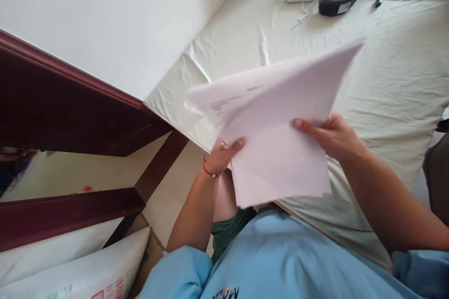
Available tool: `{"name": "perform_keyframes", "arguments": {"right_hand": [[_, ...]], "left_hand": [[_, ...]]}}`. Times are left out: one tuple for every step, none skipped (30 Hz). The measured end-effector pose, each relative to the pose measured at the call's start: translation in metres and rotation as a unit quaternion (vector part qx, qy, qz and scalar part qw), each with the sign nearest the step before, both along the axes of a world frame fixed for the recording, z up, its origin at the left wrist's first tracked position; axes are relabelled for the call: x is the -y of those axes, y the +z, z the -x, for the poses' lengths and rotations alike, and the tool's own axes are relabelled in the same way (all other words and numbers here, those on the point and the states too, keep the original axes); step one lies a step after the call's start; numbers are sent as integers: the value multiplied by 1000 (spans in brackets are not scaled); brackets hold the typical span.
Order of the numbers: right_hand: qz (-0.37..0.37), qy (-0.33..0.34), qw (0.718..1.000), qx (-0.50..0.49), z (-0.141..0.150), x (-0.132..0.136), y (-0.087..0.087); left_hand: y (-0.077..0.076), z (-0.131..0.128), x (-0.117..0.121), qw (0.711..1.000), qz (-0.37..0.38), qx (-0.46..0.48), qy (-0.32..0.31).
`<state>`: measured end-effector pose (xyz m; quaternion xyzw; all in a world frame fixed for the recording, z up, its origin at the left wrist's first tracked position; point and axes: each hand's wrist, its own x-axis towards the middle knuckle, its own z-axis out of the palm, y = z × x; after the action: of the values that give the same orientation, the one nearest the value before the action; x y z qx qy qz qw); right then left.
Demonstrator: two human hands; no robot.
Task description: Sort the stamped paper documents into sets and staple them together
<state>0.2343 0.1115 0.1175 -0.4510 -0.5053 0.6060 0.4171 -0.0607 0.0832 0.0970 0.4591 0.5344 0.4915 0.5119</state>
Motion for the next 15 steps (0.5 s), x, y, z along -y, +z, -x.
{"name": "perform_keyframes", "arguments": {"right_hand": [[39,28,999,-14,-2,6,-4],[71,60,996,-17,-5,12,-10],[102,97,990,1,-7,16,-18],[118,130,983,45,-9,20,-28],[108,151,976,116,-12,22,-37],[68,120,969,204,-13,23,-44],[12,60,957,283,-14,23,-48],[-61,0,937,343,-15,22,-49],[-147,-62,908,386,-14,19,-46],[-233,-94,875,413,-12,16,-39],[-301,-93,848,427,-9,11,-30],[-348,-66,829,433,-5,6,-20],[-380,-29,815,437,0,1,-10],[-393,6,804,447,4,-5,-1],[-392,46,797,458,7,-11,5]], "left_hand": [[-3,-2,8,999,38,22,-10],[-8,-5,16,995,84,50,-20],[-14,-8,24,988,132,79,-27],[-22,-11,32,979,174,104,-29],[-29,-14,39,970,208,120,-27],[-37,-16,46,970,213,115,-18],[-44,-18,52,971,213,105,-13],[-48,-19,57,973,210,91,-12],[-51,-20,62,975,207,78,-13],[-52,-21,66,976,205,66,-17],[-51,-23,69,976,207,58,-27],[-50,-25,72,975,211,53,-40],[-47,-28,74,973,217,54,-57],[-44,-31,76,969,225,58,-81],[-42,-34,78,966,228,66,-97]]}}
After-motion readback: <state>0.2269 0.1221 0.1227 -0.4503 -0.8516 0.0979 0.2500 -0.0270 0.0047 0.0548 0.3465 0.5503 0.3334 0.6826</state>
